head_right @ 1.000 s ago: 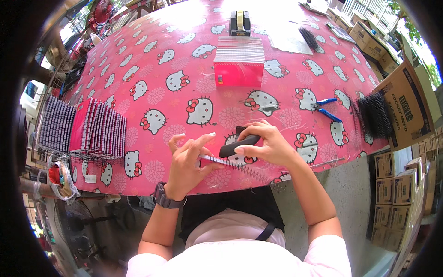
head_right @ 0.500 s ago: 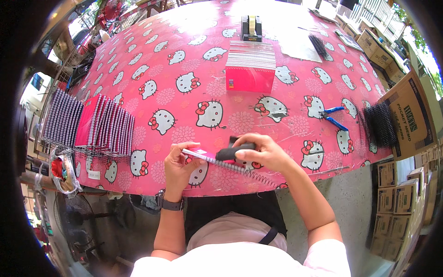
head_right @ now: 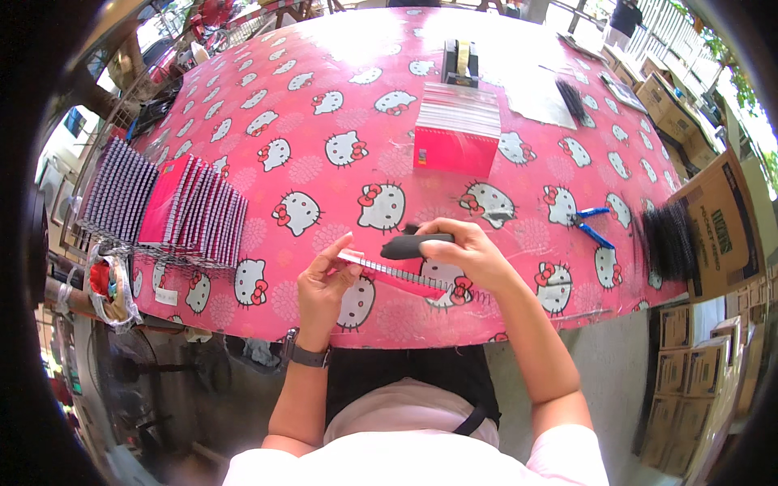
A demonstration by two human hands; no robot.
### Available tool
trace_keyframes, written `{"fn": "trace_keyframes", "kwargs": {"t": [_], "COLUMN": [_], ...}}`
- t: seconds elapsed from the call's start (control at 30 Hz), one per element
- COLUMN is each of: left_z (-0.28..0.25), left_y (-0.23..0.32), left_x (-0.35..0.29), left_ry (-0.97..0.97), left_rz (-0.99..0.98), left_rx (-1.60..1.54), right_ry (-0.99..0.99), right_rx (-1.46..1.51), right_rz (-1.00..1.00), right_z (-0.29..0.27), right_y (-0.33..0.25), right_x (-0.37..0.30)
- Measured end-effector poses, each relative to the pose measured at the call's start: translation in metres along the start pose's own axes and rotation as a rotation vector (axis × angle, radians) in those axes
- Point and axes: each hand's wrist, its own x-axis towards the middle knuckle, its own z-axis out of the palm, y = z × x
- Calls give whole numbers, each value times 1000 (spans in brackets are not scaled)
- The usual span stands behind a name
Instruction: The person repeatedly picks up a pink notebook and a black spiral binding, inserts the binding into the notebook spine, and places the finished unit on a growing stack. The person works at a table with a Hello Kitty tablecloth in an open-air workshop.
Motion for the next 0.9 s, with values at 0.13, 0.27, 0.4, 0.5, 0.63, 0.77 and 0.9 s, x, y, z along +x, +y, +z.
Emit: {"fn": "trace_keyframes", "kwargs": {"t": [0.13, 0.27, 0.4, 0.5, 0.63, 0.77, 0.9], "left_z": [1, -3, -2, -5, -2, 20, 30], "left_y": [0, -8, -4, -6, 6, 27, 38], "left_x": [3, 5, 5, 7, 10, 8, 2], "left_ry": [20, 27, 24, -7, -97, -243, -253], "left_rz": [-41, -21, -37, -56, -48, 10, -27], "left_rx": [-40, -64, -57, -43, -27, 9, 14], "right_ry": [-67, -38, 75, 347, 576, 305, 248], "right_rx": [-36, 19, -345, -1061, -1360, -853, -823], "right_rz": [14, 41, -2, -243, -314, -338, -317], "right_z": [-5, 3, 5, -17, -35, 22, 37], "right_y": [4, 4, 15, 14, -5, -37, -36], "right_x": [5, 11, 8, -1, -19, -32, -33]}}
